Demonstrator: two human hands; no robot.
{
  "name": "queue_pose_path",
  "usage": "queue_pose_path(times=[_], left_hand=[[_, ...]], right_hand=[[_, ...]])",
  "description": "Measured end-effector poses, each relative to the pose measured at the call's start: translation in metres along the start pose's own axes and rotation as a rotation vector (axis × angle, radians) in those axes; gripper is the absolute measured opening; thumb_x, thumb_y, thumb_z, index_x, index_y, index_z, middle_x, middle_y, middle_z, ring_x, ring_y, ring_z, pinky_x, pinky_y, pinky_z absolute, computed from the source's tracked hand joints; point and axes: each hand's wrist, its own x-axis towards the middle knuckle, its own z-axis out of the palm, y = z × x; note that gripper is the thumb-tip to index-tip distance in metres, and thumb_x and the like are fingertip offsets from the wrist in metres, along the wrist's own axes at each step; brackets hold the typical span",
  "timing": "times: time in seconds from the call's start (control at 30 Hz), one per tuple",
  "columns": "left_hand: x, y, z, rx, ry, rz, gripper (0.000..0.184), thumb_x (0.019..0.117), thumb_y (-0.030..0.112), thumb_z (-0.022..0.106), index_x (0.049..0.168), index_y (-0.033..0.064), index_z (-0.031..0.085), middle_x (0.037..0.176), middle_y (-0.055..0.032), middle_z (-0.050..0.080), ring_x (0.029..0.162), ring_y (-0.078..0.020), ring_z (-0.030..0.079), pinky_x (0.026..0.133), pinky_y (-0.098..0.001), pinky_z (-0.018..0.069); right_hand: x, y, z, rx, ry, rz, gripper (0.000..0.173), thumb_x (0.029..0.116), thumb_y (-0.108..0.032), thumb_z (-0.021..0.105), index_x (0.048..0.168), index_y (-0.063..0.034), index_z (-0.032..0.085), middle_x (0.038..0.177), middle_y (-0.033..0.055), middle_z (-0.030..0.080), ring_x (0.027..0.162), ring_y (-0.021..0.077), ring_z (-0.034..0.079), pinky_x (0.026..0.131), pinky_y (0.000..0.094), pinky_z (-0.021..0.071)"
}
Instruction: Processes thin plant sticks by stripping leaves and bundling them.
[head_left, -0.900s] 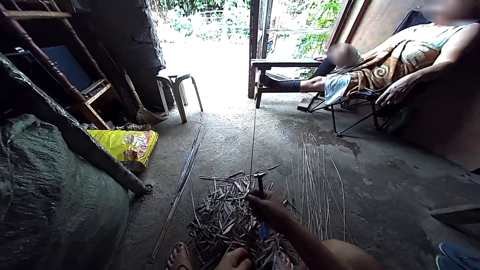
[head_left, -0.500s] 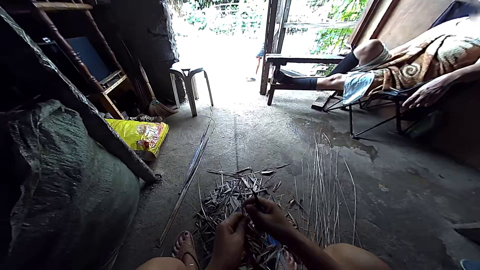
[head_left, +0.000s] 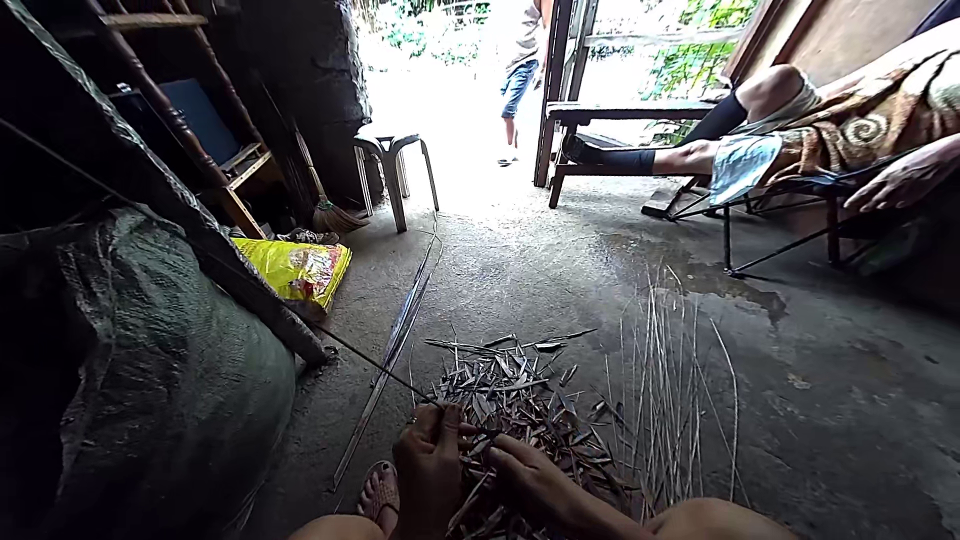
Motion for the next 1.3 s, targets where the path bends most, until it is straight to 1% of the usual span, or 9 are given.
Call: queue_pose_path(times=[0.4, 0.6, 0.67, 0.73, 0.77, 0.87, 1.07, 1.17, 1.3], left_hand=[[-0.006, -0.007, -0.003, 0.042, 0.029, 0.079, 0.023, 0.1024, 0.005, 0.050, 0.091, -0.0023, 0.069, 0.078, -0.0019, 0.073, 0.066, -0.0079, 0.074, 0.063, -0.0238, 0.0645], [-0.005, -0.011, -0.007, 0.140, 0.041, 0.143, 0.025, 0.1021, 0.006, 0.049, 0.089, -0.0018, 0.068, 0.077, -0.0012, 0.071, 0.064, -0.0049, 0.072, 0.061, -0.0214, 0.0629], [-0.005, -0.014, -0.007, 0.176, 0.041, 0.154, 0.026, 0.1027, 0.007, 0.047, 0.091, -0.0018, 0.068, 0.076, -0.0010, 0.071, 0.063, -0.0046, 0.071, 0.061, -0.0209, 0.0622], [-0.007, -0.017, -0.007, 0.218, 0.036, 0.189, 0.026, 0.1028, 0.007, 0.046, 0.092, -0.0018, 0.068, 0.077, -0.0005, 0.072, 0.064, -0.0036, 0.071, 0.062, -0.0203, 0.0618], [-0.009, -0.020, -0.007, 0.239, 0.024, 0.225, 0.026, 0.1025, 0.007, 0.046, 0.093, -0.0021, 0.068, 0.077, -0.0006, 0.072, 0.065, -0.0029, 0.071, 0.063, -0.0196, 0.0613], [-0.012, -0.027, -0.004, 0.249, -0.049, 0.391, 0.026, 0.1013, 0.007, 0.048, 0.090, -0.0038, 0.069, 0.085, -0.0034, 0.071, 0.070, -0.0011, 0.069, 0.068, -0.0171, 0.0598], [-0.012, -0.034, -0.009, 0.249, -0.153, 0.527, 0.032, 0.1063, 0.013, 0.047, 0.090, -0.0034, 0.068, 0.092, -0.0049, 0.070, 0.076, 0.0013, 0.067, 0.072, -0.0143, 0.0582], [-0.016, -0.035, -0.012, 0.246, -0.205, 0.587, 0.033, 0.1089, 0.022, 0.048, 0.093, 0.0020, 0.068, 0.097, -0.0039, 0.069, 0.082, -0.0003, 0.067, 0.076, -0.0154, 0.0577], [-0.002, 0.012, -0.026, 0.152, -0.111, 0.665, 0.027, 0.1122, 0.032, 0.040, 0.100, 0.0248, 0.062, 0.105, 0.0163, 0.064, 0.083, 0.0053, 0.064, 0.070, -0.0133, 0.0560]], right_hand=[[0.009, -0.004, 0.022, -0.263, 0.100, -0.039, 0.038, 0.1123, -0.027, 0.034, 0.111, 0.0009, 0.059, 0.081, 0.0131, 0.057, 0.075, 0.0248, 0.059, 0.074, 0.0435, 0.0489], [0.029, 0.008, 0.016, -0.349, 0.006, 0.218, 0.046, 0.1136, -0.029, 0.030, 0.122, 0.0040, 0.060, 0.108, 0.0251, 0.065, 0.105, 0.0376, 0.064, 0.094, 0.0550, 0.0480], [0.032, 0.010, 0.013, -0.288, -0.023, 0.252, 0.047, 0.1137, -0.029, 0.029, 0.119, 0.0047, 0.060, 0.104, 0.0234, 0.063, 0.097, 0.0347, 0.063, 0.089, 0.0527, 0.0482], [0.036, 0.013, 0.010, -0.217, -0.020, 0.287, 0.048, 0.1140, -0.031, 0.027, 0.117, 0.0024, 0.060, 0.092, 0.0160, 0.059, 0.077, 0.0258, 0.058, 0.074, 0.0451, 0.0490], [0.038, 0.013, 0.010, -0.230, -0.001, 0.298, 0.048, 0.1141, -0.032, 0.026, 0.117, 0.0014, 0.061, 0.090, 0.0146, 0.059, 0.074, 0.0243, 0.059, 0.072, 0.0431, 0.0498], [0.037, 0.006, 0.017, -0.430, 0.018, 0.327, 0.045, 0.1130, -0.029, 0.028, 0.130, 0.0014, 0.057, 0.121, 0.0253, 0.066, 0.116, 0.0387, 0.065, 0.098, 0.0570, 0.0503], [0.042, 0.005, 0.010, -0.383, -0.103, 0.273, 0.049, 0.1127, -0.026, 0.027, 0.124, 0.0072, 0.061, 0.124, 0.0298, 0.063, 0.121, 0.0423, 0.061, 0.101, 0.0602, 0.0451], [0.037, -0.001, 0.013, -0.478, -0.118, 0.363, 0.041, 0.1098, -0.024, 0.037, 0.123, 0.0052, 0.062, 0.127, 0.0277, 0.064, 0.123, 0.0423, 0.061, 0.099, 0.0625, 0.0480], [0.031, 0.040, 0.017, -0.607, -0.285, 0.504, 0.036, 0.1033, -0.018, 0.054, 0.124, 0.0099, 0.064, 0.137, 0.0300, 0.059, 0.130, 0.0456, 0.056, 0.102, 0.0668, 0.0446]])
